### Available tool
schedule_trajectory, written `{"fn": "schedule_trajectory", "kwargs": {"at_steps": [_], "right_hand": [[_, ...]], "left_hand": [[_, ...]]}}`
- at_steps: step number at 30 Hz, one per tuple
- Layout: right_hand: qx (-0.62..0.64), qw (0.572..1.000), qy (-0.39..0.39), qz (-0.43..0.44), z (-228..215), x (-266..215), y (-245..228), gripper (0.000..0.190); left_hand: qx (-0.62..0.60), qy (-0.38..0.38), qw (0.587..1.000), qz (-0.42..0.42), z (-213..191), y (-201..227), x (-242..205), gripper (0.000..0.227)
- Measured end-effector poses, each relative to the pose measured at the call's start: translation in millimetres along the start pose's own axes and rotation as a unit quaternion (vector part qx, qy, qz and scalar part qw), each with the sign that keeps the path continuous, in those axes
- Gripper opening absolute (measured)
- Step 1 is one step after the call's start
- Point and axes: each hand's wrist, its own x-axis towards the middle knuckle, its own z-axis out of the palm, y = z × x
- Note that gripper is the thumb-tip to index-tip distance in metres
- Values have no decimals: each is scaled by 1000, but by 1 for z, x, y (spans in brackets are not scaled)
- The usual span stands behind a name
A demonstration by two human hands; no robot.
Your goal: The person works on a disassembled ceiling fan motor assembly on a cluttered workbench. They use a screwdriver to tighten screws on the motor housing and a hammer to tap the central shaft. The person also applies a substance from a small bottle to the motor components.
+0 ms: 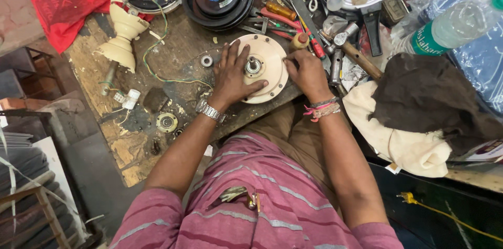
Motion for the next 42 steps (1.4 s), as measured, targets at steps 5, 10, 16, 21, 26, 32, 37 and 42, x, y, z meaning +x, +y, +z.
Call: {"fn": "schedule_trajectory", "kwargs": {"at_steps": [5, 10, 16, 21, 26, 32, 37, 42], "right_hand": [[32, 999, -9, -42, -3, -1, 0, 20], [31, 999, 12, 25, 8, -2, 5, 20], [192, 964, 150, 108, 53, -49, 16, 44], [321, 918, 142, 186, 74, -69, 37, 44], [298, 936, 126, 140, 73, -73, 47, 43], [396, 905, 98, 120, 75, -72, 53, 39], [389, 908, 87, 128, 74, -74, 54, 36], [403, 901, 79, 138, 76, -77, 60, 33]], "left_hand": [[-1, 2, 1000, -1, 2, -2, -1, 117], [-4, 3, 1000, 4, 3, -4, -1, 116], [-17, 20, 999, 39, 11, -17, -7, 116], [-91, 79, 986, 112, -12, -52, -27, 104], [-29, 121, 992, 4, -99, -110, -83, 44], [159, -4, 968, -193, -177, -164, -163, 20], [173, -37, 953, -245, -158, -186, -210, 18], [166, -123, 937, -283, -144, -170, -216, 26]]}}
